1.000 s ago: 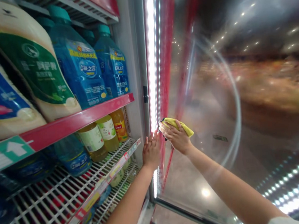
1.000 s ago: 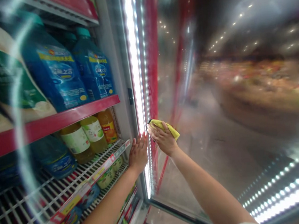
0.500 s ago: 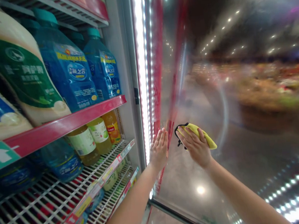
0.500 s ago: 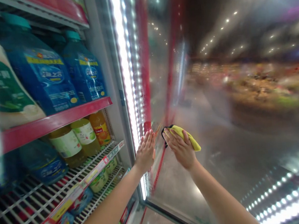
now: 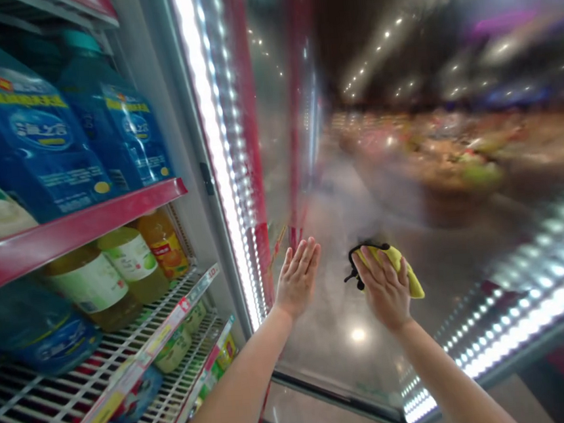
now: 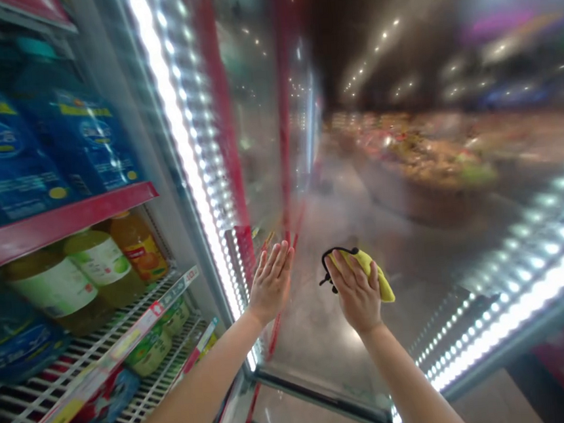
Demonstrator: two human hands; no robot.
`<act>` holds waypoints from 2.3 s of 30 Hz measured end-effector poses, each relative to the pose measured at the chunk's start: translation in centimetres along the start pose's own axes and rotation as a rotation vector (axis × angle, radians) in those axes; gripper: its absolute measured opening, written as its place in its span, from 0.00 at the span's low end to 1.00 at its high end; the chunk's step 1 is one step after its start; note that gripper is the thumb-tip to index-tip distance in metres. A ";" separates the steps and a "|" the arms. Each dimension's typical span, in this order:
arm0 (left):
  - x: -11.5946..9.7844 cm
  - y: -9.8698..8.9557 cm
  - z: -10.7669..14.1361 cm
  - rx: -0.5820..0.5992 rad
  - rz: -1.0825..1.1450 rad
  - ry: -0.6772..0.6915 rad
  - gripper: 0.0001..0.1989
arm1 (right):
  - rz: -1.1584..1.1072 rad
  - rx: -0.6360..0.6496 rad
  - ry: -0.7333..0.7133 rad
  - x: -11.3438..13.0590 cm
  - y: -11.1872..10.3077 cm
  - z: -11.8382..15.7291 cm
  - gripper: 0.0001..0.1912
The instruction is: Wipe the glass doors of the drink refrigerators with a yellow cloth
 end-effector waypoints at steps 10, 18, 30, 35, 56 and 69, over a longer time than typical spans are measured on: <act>-4.7 0.4 -2.1 -0.008 0.050 0.134 0.41 | 0.022 0.000 0.037 -3.6 -1.5 1.5 0.35; -8.7 1.1 -3.3 0.054 0.088 0.291 0.42 | 0.026 -0.002 0.102 -6.9 -1.4 5.2 0.33; -11.7 1.6 -5.8 0.146 0.058 0.447 0.43 | -0.015 0.041 0.451 -12.1 -1.4 8.4 0.38; -12.4 2.2 -6.4 0.183 0.039 0.402 0.43 | -0.065 -0.058 0.567 -13.0 -0.8 8.7 0.34; -11.0 6.7 -8.2 0.330 0.023 0.290 0.45 | -0.389 -0.261 0.726 -15.8 1.7 5.9 0.36; -10.1 8.1 -10.3 0.321 0.168 0.401 0.42 | -0.505 -0.456 1.000 -16.7 5.3 1.4 0.30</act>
Point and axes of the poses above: each hand's wrist, its own z-axis away from the middle knuckle, its own y-axis out of the palm, x = y × z, the point moved 2 cm from there along -z, towards the middle knuckle, and after that the axes turned 3 degrees about -z, right-handed, at the moved point
